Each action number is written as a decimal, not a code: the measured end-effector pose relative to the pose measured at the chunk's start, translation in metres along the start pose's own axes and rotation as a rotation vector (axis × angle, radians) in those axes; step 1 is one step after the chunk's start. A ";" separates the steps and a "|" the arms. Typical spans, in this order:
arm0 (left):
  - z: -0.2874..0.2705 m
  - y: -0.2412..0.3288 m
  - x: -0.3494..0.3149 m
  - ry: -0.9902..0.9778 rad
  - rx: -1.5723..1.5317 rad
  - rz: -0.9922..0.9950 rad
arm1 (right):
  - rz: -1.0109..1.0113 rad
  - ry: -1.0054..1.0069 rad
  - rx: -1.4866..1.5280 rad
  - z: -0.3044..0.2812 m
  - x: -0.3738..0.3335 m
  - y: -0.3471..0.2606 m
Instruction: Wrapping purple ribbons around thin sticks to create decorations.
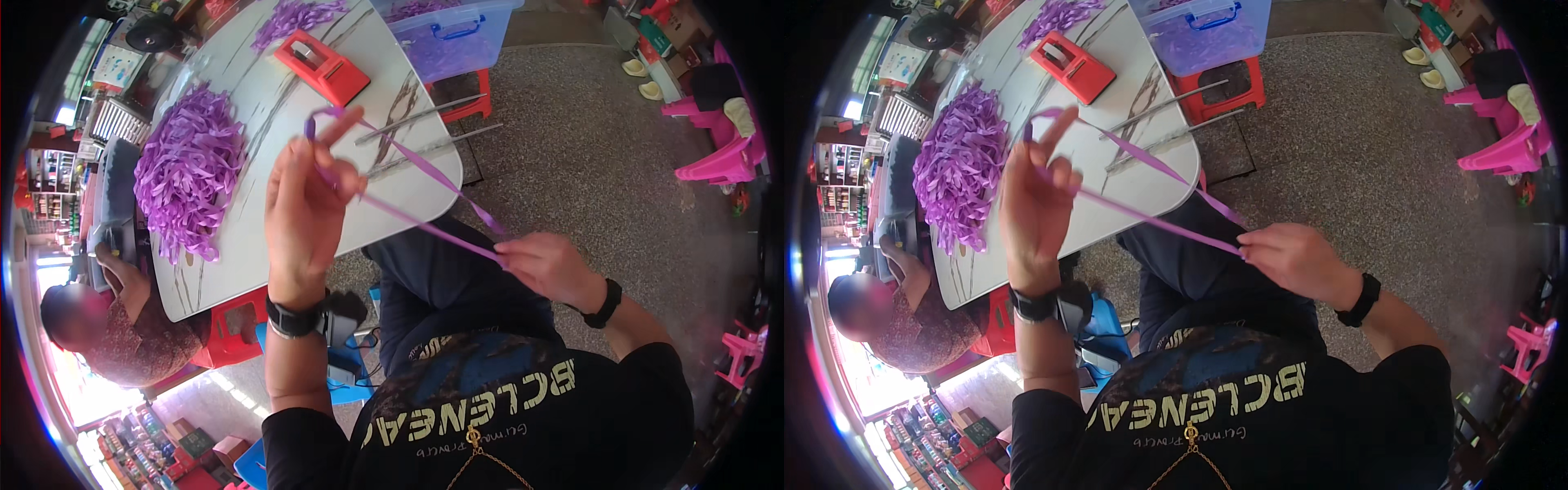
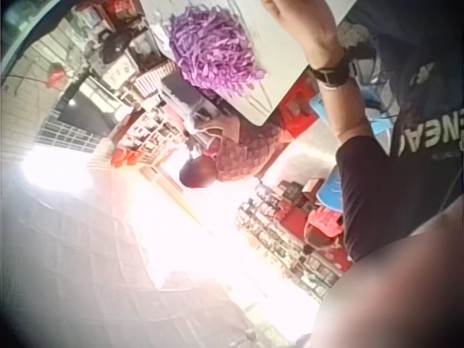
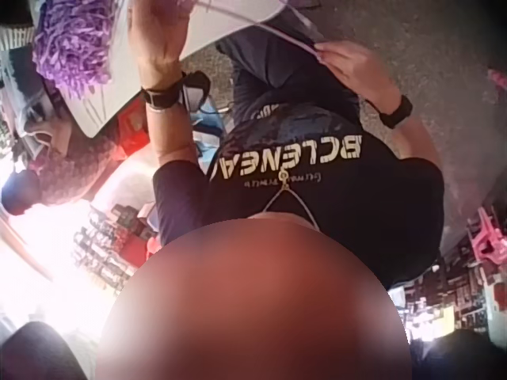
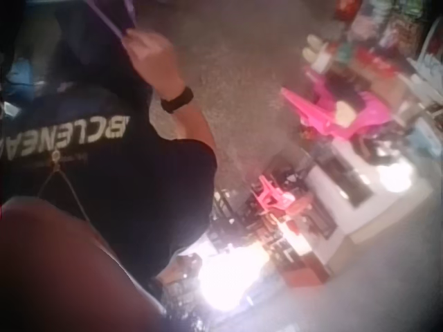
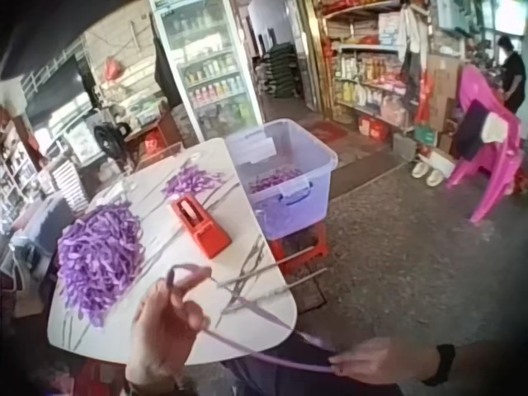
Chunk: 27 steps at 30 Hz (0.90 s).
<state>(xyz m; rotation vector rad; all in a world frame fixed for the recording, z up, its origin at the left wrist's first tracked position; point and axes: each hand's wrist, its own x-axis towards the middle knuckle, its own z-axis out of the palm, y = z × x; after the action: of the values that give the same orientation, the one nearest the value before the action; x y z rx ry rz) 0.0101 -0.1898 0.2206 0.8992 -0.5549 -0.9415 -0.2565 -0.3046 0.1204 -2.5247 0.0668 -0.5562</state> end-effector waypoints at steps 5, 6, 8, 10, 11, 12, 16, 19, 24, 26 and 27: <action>-0.011 -0.014 0.036 0.001 0.004 0.120 | -0.277 -0.018 -0.014 -0.011 0.010 -0.027; -0.013 -0.017 0.040 -0.025 -0.009 0.098 | -0.374 -0.025 -0.009 -0.014 0.013 -0.031; -0.016 -0.025 0.046 -0.048 -0.027 0.077 | -0.403 -0.023 0.025 -0.018 0.015 -0.033; -0.017 -0.027 0.046 -0.054 -0.006 0.085 | -0.432 -0.021 0.060 -0.019 0.015 -0.032; -0.017 -0.027 0.045 -0.059 0.015 0.095 | -0.389 -0.036 0.069 -0.018 0.013 -0.029; -0.018 -0.026 0.044 -0.059 0.014 0.095 | -0.347 -0.050 0.079 -0.018 0.011 -0.027; -0.016 -0.010 0.029 -0.042 -0.128 0.076 | -0.054 -0.056 0.177 -0.008 -0.001 -0.014; -0.016 -0.004 0.011 -0.001 -0.261 -0.013 | 0.266 -0.165 0.293 -0.007 -0.006 0.001; -0.016 -0.005 -0.009 -0.320 -0.099 -0.031 | 0.379 -0.237 0.253 -0.014 0.000 0.022; -0.009 0.004 -0.015 -0.434 -0.001 -0.105 | 0.340 -0.209 0.167 -0.015 0.002 0.030; -0.007 0.010 -0.019 -0.433 0.001 -0.104 | 0.338 -0.208 0.167 -0.019 0.003 0.034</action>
<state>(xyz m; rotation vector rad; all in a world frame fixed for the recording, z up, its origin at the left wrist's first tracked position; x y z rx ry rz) 0.0101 -0.1679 0.2247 0.7303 -0.8829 -1.2415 -0.2586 -0.3438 0.1179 -2.3243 0.3473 -0.1565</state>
